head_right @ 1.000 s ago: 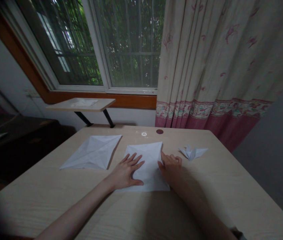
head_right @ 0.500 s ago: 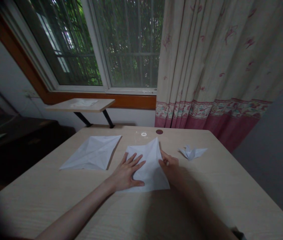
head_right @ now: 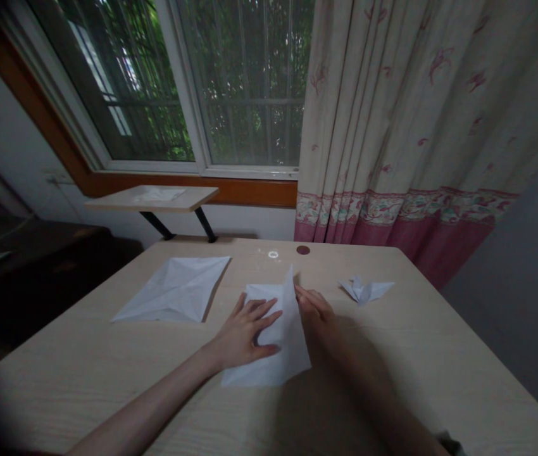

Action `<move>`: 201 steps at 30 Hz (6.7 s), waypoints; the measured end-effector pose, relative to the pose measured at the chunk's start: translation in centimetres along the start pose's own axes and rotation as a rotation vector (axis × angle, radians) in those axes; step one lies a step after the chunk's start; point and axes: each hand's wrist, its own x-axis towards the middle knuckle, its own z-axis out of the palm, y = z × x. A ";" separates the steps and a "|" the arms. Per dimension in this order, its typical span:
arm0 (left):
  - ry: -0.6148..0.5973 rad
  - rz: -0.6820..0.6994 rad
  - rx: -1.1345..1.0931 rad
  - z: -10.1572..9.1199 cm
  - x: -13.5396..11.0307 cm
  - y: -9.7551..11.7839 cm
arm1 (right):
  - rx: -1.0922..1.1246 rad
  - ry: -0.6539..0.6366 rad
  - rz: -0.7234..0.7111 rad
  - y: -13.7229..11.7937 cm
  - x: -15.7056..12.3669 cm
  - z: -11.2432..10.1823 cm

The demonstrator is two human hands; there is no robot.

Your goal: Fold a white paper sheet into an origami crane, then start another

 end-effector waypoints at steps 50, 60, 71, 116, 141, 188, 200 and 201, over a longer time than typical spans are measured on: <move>0.537 -0.234 -0.425 1.0 1.0 -3.0 | -0.102 -0.536 -0.282 -0.8 -1.7 2.1; 0.034 -0.156 -0.097 1.6 0.9 -2.7 | -0.158 -0.329 -0.310 0.6 -2.4 3.2; -0.001 -0.081 0.031 2.3 0.5 -3.1 | -0.108 -0.195 -0.237 1.8 -2.7 3.6; -0.011 -0.087 0.043 1.9 0.3 -3.1 | 0.036 -0.626 -0.196 -1.7 -0.5 -0.2; -0.115 0.078 -0.153 -0.3 0.4 -1.9 | -0.256 -0.503 -0.108 1.4 0.2 0.1; 0.030 0.011 0.094 -0.4 0.5 -1.5 | -0.444 -0.241 0.074 3.1 -0.6 1.9; 0.107 -0.106 0.264 -0.3 0.5 -1.7 | -0.141 -0.217 -0.186 1.9 -0.9 2.0; 0.110 -0.119 0.267 -0.3 0.5 -1.7 | -0.116 -0.208 -0.203 1.9 -1.0 2.1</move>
